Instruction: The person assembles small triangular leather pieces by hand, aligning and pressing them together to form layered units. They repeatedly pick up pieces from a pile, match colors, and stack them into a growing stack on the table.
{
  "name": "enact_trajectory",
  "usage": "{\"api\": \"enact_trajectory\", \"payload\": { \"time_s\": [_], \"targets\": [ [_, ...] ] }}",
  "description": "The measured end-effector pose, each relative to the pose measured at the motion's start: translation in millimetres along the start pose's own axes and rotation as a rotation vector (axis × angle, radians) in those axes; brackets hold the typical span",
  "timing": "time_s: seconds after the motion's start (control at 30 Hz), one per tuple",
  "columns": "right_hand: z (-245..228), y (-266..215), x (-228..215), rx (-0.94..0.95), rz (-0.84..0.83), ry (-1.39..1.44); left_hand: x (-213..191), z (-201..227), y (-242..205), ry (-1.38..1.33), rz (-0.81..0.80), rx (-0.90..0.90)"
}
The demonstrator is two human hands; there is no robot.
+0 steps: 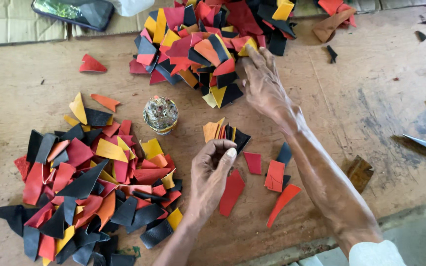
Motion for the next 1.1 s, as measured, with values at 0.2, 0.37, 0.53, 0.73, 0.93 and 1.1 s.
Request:
{"api": "enact_trajectory", "payload": {
  "time_s": [0.2,0.37,0.53,0.73,0.93,1.1],
  "targets": [
    [-22.1,-32.2,-28.7,0.116,0.263,0.160,-3.2,39.2,-11.9,0.299,0.021,0.284],
    [-9.8,-40.5,-25.9,0.338,0.401,0.739,-3.5,39.2,-8.3,0.283,0.054,0.235],
    [-19.4,-26.9,-7.7,0.144,0.228,0.430,-8.2,23.8,-2.1,0.148,0.114,0.110],
    [-19.6,-65.2,-34.7,0.079,0.141,0.418,-16.9,14.6,-5.2,0.019,0.168,0.100],
    [-37.9,-114.2,-39.8,0.159,-0.129,0.414,-8.6,52.4,-17.5,0.825,0.315,0.576],
    [-78.3,-133.9,-43.0,-0.060,0.046,0.208,6.0,47.1,-10.5,0.963,0.174,0.506]
  ]
}}
Point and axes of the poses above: each hand's wrist, its own y-axis towards the middle knuckle, its own x-axis out of the palm, z = x × y, the point moved 7 cm from there along y, towards the middle knuckle, and after that the axes turned 9 degrees about y, right-handed, at the moved point
